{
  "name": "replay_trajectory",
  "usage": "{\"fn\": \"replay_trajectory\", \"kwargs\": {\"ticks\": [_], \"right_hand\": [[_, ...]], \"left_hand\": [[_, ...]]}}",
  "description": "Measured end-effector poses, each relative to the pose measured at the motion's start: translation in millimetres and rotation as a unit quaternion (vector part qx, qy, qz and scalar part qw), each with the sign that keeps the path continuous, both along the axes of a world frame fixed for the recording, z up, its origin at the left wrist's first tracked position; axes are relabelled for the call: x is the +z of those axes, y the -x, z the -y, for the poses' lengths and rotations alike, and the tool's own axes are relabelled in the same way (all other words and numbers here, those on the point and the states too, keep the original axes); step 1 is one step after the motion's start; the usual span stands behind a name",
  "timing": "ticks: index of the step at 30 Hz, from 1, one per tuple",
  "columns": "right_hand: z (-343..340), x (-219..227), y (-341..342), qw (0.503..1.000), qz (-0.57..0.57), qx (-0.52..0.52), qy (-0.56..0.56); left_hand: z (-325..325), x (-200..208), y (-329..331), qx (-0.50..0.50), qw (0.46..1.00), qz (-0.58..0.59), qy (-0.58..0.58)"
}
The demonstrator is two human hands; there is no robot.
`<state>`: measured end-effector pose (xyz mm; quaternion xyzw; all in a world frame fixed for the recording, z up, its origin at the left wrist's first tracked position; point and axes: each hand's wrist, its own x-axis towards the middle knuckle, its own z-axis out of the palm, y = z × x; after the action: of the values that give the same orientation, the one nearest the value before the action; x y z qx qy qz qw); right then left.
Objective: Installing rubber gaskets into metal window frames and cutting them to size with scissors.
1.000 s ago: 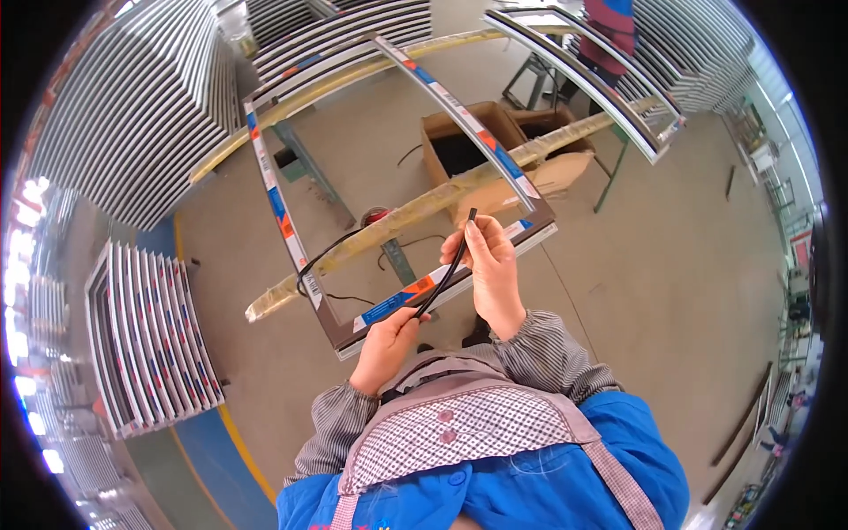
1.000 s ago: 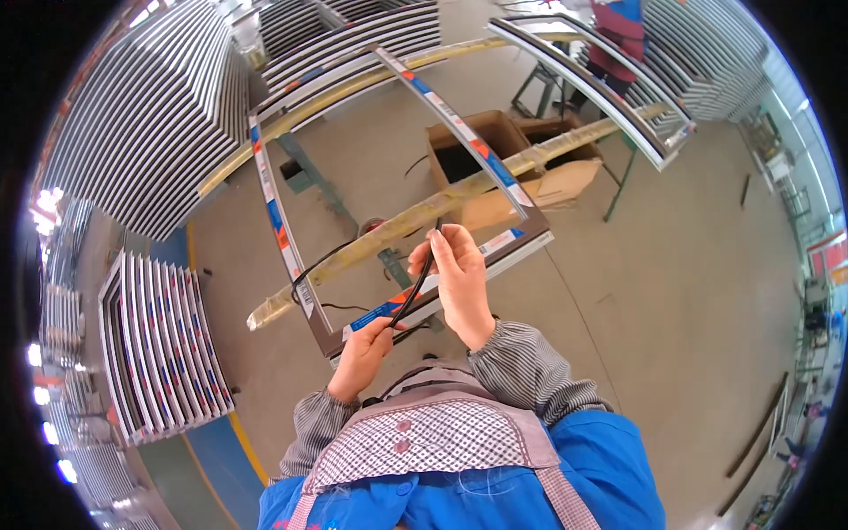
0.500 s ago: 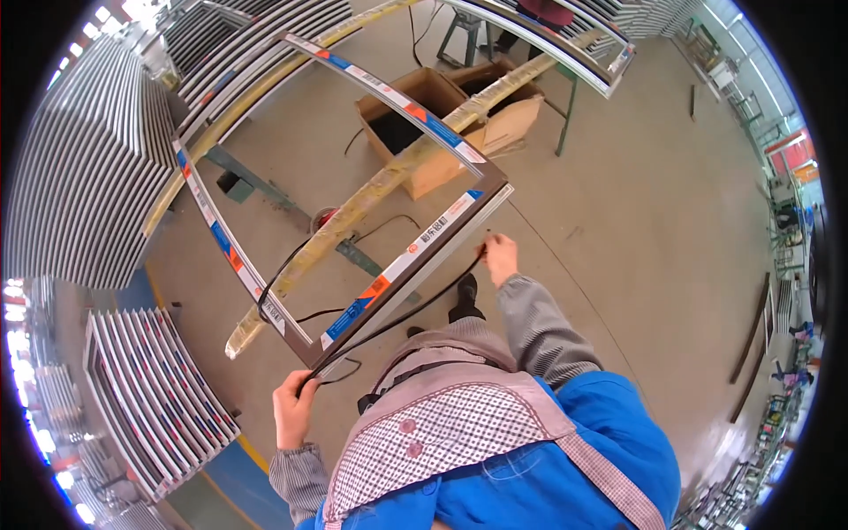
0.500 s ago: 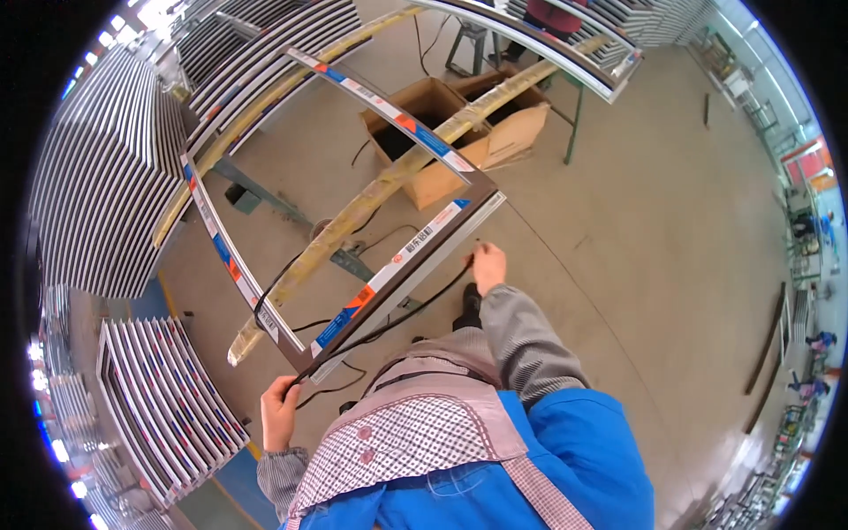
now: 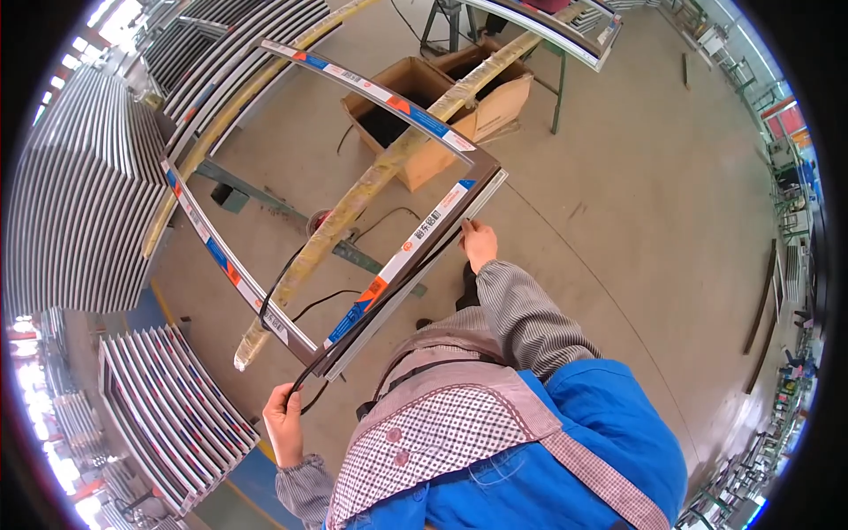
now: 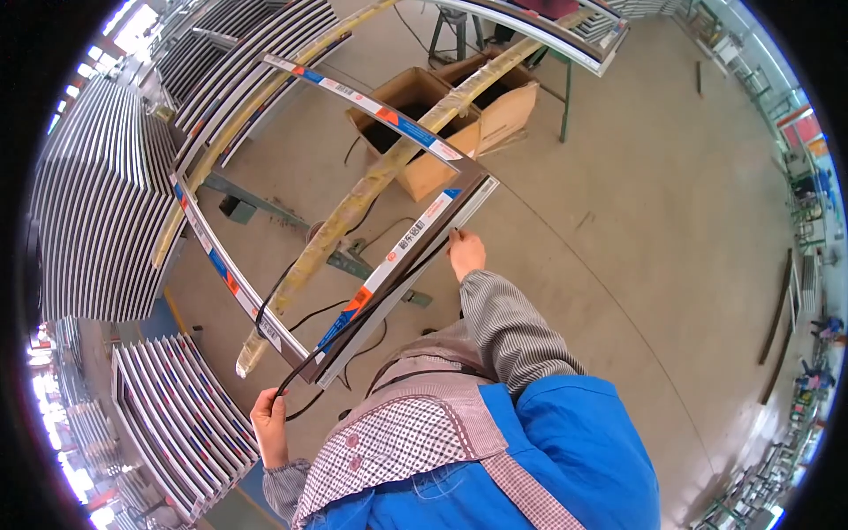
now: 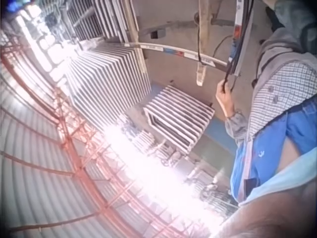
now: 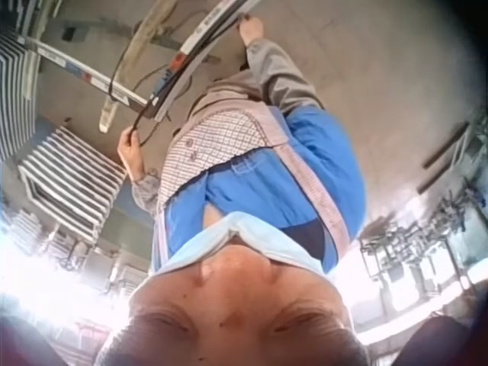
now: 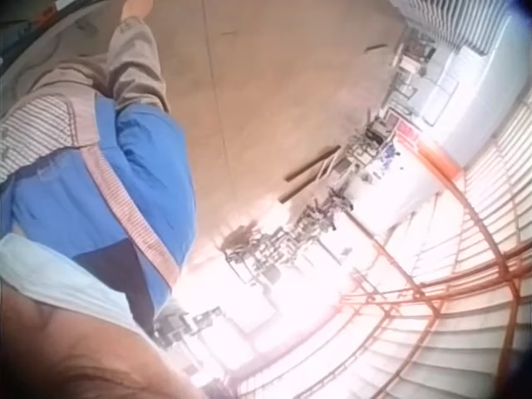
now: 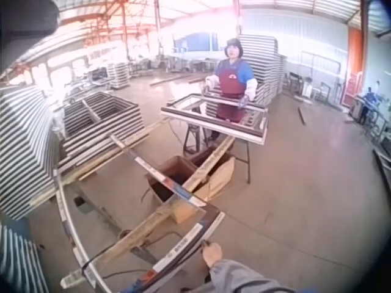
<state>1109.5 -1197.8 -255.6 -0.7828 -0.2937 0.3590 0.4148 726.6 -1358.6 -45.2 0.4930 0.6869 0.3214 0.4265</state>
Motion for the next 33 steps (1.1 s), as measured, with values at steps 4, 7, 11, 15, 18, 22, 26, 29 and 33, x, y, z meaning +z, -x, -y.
{"fn": "replay_trajectory", "kwargs": {"ticks": [4, 7, 11, 15, 18, 22, 26, 29, 33], "right_hand": [[0, -7, 8, 0.975, -0.203, -0.079, -0.031], [0, -21, 4, 0.964, -0.249, -0.075, -0.057], [0, -9, 11, 0.959, -0.262, -0.094, -0.059], [8, -2, 21, 0.953, -0.286, -0.102, -0.022], [5, -20, 20, 0.945, -0.297, -0.111, -0.081], [2, -28, 35, 0.950, -0.280, -0.116, -0.075], [24, -12, 44, 0.932, -0.341, -0.122, -0.031], [21, -22, 48, 0.949, -0.289, -0.117, -0.053], [16, -19, 46, 0.949, -0.299, -0.098, -0.023]], "left_hand": [[0, 3, -1, 0.014, 1.000, 0.008, 0.026], [-1, 4, -3, 0.005, 0.999, 0.002, 0.033], [-2, -2, -4, 0.001, 0.999, 0.015, 0.033], [-3, -8, -8, -0.017, 0.998, 0.010, 0.051], [-6, -9, -10, -0.028, 0.998, 0.024, 0.053], [0, -16, 3, -0.047, 0.998, -0.035, 0.020], [1, -18, 6, -0.023, 0.998, -0.015, 0.047], [2, -19, 5, -0.031, 0.999, -0.008, 0.028], [2, -26, 12, -0.024, 0.999, -0.006, 0.024]]}}
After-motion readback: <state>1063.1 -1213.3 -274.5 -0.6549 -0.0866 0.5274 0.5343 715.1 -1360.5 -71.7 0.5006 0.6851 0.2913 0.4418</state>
